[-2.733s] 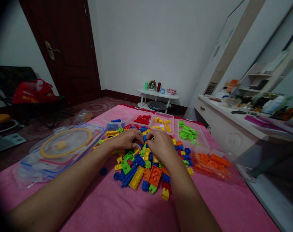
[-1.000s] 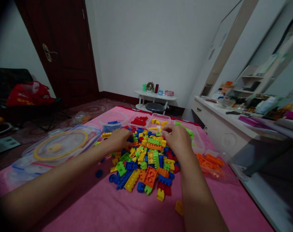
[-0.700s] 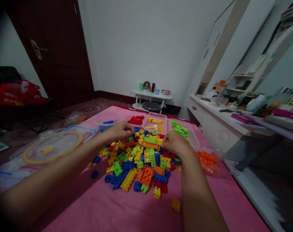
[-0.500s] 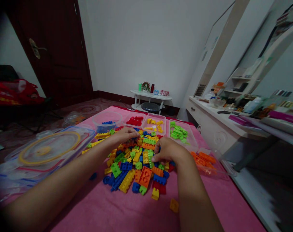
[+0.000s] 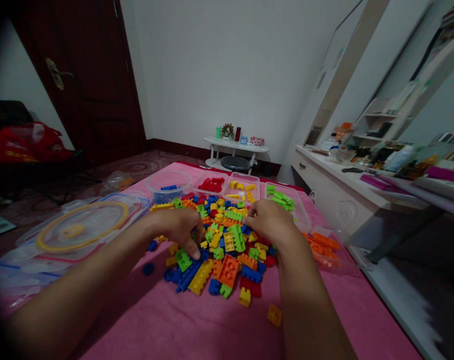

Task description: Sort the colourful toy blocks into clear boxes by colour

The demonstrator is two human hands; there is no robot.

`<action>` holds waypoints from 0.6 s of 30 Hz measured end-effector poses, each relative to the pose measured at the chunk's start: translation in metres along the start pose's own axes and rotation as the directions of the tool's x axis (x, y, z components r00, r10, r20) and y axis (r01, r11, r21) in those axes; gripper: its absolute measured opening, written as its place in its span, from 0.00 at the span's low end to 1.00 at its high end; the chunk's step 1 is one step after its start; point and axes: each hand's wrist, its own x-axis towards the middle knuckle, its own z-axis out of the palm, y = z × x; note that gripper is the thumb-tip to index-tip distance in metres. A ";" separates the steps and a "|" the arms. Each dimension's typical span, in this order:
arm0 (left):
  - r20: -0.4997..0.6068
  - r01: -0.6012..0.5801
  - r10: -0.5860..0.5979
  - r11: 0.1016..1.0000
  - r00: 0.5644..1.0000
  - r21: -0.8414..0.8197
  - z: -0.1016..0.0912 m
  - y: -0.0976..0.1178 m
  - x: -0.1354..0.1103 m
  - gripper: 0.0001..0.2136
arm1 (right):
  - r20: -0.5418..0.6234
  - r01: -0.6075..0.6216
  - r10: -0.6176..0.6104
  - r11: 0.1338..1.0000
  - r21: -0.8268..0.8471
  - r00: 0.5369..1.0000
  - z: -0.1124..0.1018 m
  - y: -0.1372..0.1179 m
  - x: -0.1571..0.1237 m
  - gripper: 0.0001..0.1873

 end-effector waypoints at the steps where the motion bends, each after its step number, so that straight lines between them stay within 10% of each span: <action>1: 0.002 -0.011 0.011 0.999 1.000 0.030 0.002 0.004 -0.002 0.07 | -0.022 -0.002 0.002 1.000 0.007 1.000 0.000 0.001 0.000 0.05; 6: -0.085 -0.042 0.041 0.999 0.995 -0.006 0.005 0.010 -0.001 0.08 | -0.065 -0.020 0.021 1.000 0.012 0.998 0.003 0.015 0.001 0.03; 11: -0.205 -0.045 -0.042 0.913 0.978 -0.405 0.002 -0.013 0.010 0.11 | 0.022 -0.101 0.102 0.993 -0.054 0.995 0.014 0.025 0.006 0.07; 18: -0.107 -0.078 -0.141 0.201 0.984 -0.977 0.020 -0.022 0.031 0.11 | 0.124 -0.148 0.162 0.982 -0.113 0.979 0.035 0.016 0.009 0.08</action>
